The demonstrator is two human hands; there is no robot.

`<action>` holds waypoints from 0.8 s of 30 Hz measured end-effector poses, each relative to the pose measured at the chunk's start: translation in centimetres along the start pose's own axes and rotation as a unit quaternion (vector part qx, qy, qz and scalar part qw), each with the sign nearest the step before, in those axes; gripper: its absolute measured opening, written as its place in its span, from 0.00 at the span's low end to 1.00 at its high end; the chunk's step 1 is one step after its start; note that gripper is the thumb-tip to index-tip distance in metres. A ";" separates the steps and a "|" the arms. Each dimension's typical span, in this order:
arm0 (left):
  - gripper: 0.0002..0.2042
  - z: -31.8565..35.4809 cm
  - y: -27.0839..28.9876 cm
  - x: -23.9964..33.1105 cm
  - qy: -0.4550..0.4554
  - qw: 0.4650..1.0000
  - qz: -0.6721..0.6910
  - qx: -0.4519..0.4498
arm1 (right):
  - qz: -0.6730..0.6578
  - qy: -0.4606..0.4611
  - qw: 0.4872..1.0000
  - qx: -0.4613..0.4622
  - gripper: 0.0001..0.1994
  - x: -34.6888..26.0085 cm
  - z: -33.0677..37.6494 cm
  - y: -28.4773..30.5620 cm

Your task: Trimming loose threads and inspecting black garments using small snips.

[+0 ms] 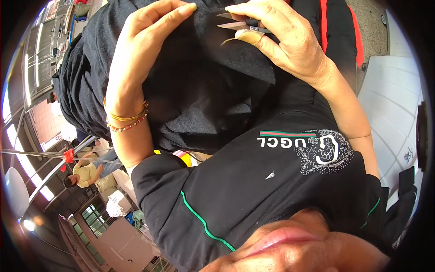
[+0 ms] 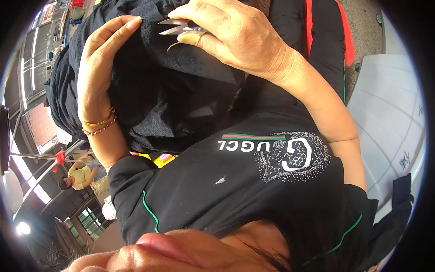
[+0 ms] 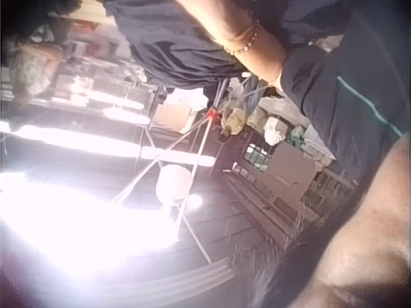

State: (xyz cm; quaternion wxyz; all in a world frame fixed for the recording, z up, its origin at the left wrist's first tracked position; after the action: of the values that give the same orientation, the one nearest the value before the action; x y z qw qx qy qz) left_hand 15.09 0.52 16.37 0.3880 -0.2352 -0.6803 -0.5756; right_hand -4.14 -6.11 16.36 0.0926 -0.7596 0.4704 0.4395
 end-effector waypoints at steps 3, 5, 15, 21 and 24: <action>0.10 -0.3 -0.9 -0.1 -0.011 0.999 0.040 0.023 | 0.004 0.003 1.000 -0.002 0.20 0.2 -0.2 -0.2; 0.11 -0.4 -1.4 -0.3 -0.020 0.998 0.056 0.019 | 0.009 0.000 1.000 -0.004 0.20 0.3 -0.4 -0.2; 0.10 0.1 -1.4 0.4 -0.030 0.995 0.089 0.026 | 0.050 0.016 0.999 -0.013 0.19 -1.0 -1.2 -0.2; 0.11 0.1 -1.6 0.1 -0.042 0.993 0.108 0.029 | 0.145 0.077 0.986 0.005 0.15 -2.5 -0.8 -0.3; 0.10 -0.1 -1.8 0.3 -0.048 0.992 0.107 0.040 | -0.021 -0.014 1.000 -0.002 0.16 -0.5 -1.0 0.3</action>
State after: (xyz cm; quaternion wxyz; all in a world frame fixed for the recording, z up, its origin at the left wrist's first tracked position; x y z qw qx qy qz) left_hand 13.58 -0.04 15.54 0.4234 -0.3186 -0.6918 -0.4906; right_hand -3.89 -6.47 17.42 0.1069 -0.7635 0.4523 0.4485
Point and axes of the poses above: each hand's wrist, its own z-axis away from the middle knuckle, its own y-axis out of the back of the hand, x = y × z, the point moved 10 cm from there along -z, towards the middle knuckle, and after that the axes turned 14 degrees about -y, right-handed, at the moved point
